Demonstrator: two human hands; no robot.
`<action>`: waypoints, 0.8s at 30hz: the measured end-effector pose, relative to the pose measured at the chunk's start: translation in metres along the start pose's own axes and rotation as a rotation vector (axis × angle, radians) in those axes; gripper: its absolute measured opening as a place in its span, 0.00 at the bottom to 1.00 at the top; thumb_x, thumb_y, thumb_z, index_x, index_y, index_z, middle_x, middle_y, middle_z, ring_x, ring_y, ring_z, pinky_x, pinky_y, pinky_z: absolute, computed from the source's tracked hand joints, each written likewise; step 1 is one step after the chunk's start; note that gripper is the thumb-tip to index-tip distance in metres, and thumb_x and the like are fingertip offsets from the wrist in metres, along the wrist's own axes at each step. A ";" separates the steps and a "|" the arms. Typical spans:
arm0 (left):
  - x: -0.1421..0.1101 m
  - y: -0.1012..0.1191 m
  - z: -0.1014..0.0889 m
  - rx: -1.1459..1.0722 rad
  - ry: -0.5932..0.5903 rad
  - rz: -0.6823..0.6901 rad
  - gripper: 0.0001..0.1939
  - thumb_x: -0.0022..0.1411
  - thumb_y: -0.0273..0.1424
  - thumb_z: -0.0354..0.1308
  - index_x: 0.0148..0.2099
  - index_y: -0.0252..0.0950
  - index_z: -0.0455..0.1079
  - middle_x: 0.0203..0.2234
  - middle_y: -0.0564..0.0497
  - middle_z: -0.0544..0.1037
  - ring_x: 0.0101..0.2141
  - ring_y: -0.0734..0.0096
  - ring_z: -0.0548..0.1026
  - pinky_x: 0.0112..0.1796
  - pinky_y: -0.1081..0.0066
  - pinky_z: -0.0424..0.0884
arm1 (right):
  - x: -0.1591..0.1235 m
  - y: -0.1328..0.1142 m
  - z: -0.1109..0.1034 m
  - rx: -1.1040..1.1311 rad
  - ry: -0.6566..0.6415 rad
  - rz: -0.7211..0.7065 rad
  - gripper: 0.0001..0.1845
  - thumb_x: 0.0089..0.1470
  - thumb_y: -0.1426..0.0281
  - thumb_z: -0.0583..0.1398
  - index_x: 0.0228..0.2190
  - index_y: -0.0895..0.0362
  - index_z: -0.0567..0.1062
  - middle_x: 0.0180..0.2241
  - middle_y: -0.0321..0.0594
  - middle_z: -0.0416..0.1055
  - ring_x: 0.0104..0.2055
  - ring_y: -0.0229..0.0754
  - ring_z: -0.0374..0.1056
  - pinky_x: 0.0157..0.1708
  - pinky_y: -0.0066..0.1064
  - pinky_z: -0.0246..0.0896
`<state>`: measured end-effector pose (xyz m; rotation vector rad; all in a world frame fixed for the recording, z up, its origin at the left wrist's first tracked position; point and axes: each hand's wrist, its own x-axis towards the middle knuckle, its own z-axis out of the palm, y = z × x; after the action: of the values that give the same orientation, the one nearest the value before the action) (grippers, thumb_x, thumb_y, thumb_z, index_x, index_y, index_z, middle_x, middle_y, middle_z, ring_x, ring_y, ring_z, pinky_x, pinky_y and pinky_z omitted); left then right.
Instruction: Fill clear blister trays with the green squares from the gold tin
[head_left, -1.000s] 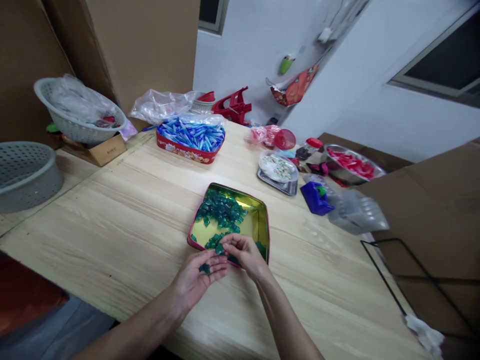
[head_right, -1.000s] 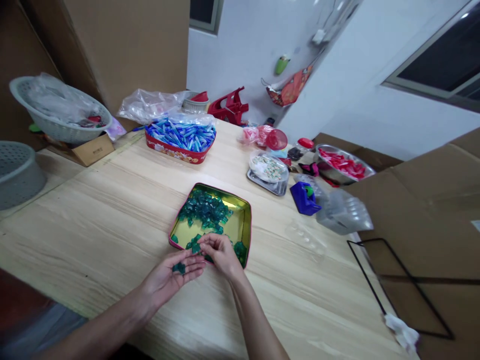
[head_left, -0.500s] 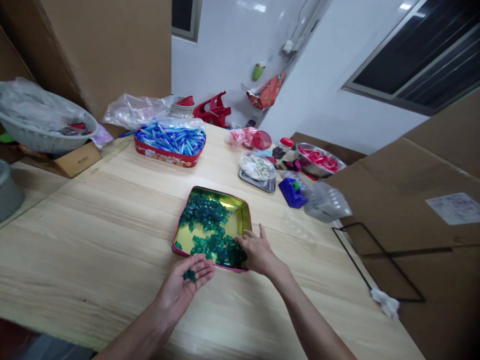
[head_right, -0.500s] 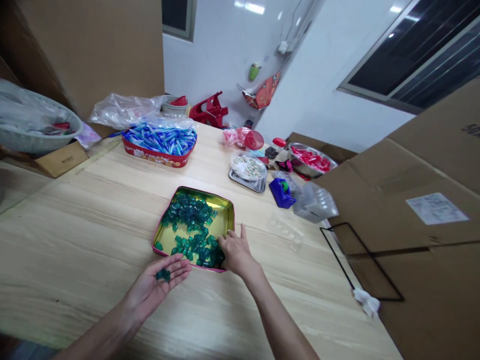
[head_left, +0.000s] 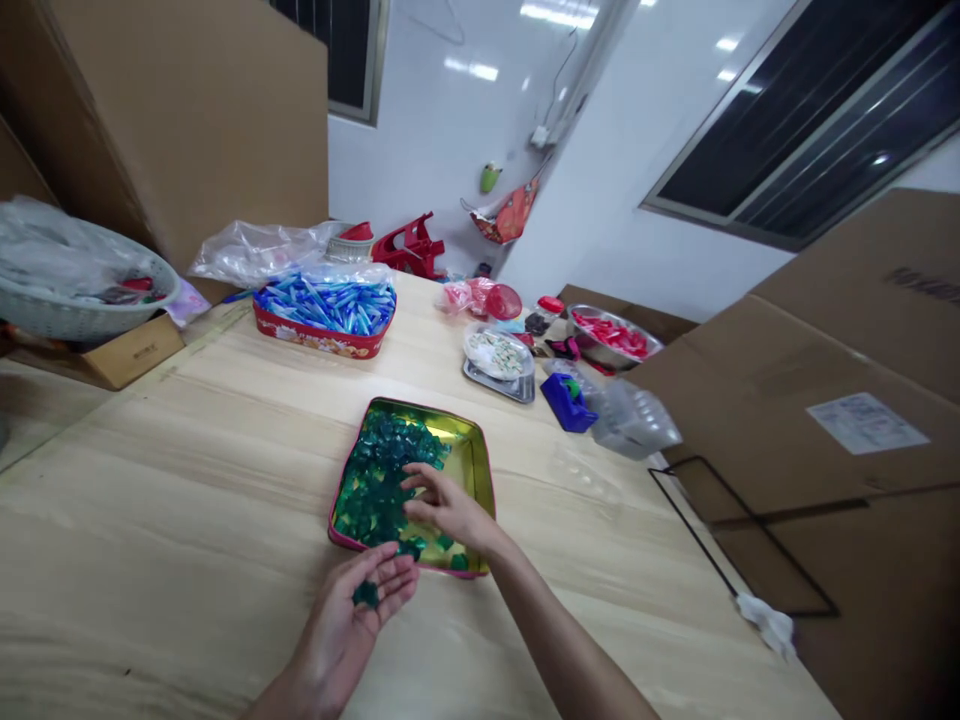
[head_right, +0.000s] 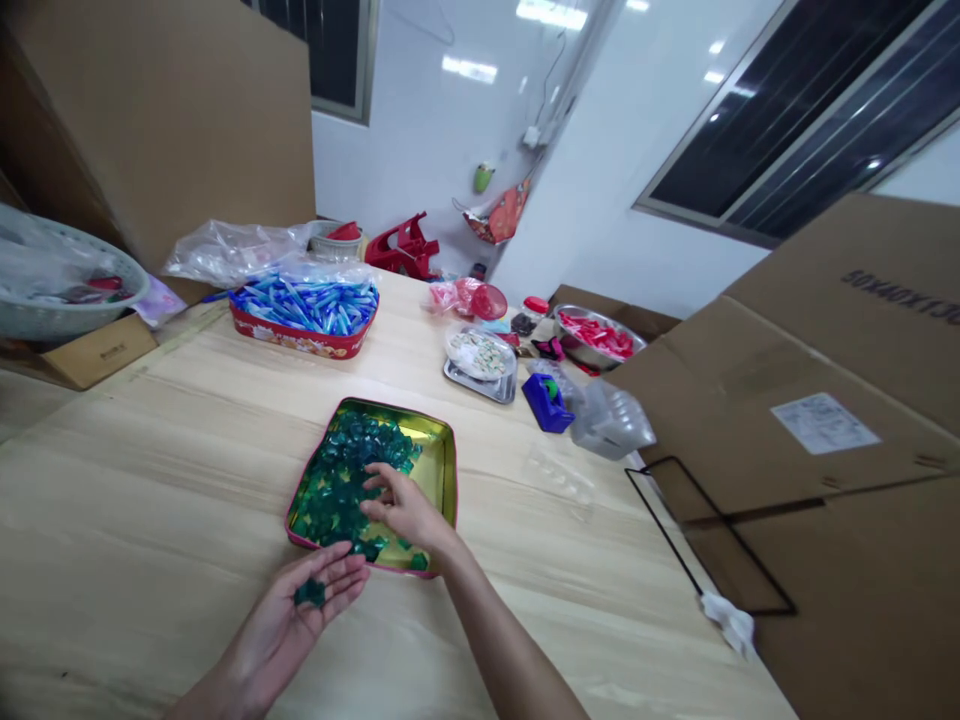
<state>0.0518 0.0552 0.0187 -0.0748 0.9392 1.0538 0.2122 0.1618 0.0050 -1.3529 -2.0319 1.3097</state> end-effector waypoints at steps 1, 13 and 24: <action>0.001 -0.001 -0.001 0.002 0.001 0.002 0.09 0.61 0.21 0.51 0.39 0.23 0.72 0.35 0.33 0.79 0.36 0.58 0.79 0.44 0.61 0.74 | 0.006 0.001 -0.007 -0.101 0.071 -0.011 0.19 0.53 0.72 0.57 0.48 0.56 0.65 0.45 0.44 0.70 0.37 0.39 0.71 0.36 0.30 0.66; 0.005 -0.003 -0.003 -0.024 0.001 -0.015 0.09 0.61 0.21 0.51 0.41 0.23 0.71 0.33 0.33 0.79 0.34 0.58 0.80 0.40 0.63 0.75 | 0.053 0.039 -0.043 -1.125 0.170 0.210 0.23 0.52 0.85 0.49 0.50 0.69 0.68 0.45 0.61 0.68 0.46 0.51 0.65 0.44 0.36 0.58; 0.007 -0.004 -0.004 -0.027 -0.009 -0.026 0.09 0.61 0.22 0.51 0.41 0.23 0.71 0.32 0.35 0.79 0.33 0.60 0.80 0.41 0.63 0.74 | 0.069 0.041 -0.056 -1.019 0.205 0.288 0.16 0.49 0.85 0.51 0.34 0.65 0.76 0.37 0.54 0.75 0.41 0.47 0.70 0.37 0.30 0.56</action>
<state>0.0534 0.0567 0.0101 -0.1046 0.9136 1.0421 0.2407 0.2535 -0.0140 -2.1205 -2.4969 0.0901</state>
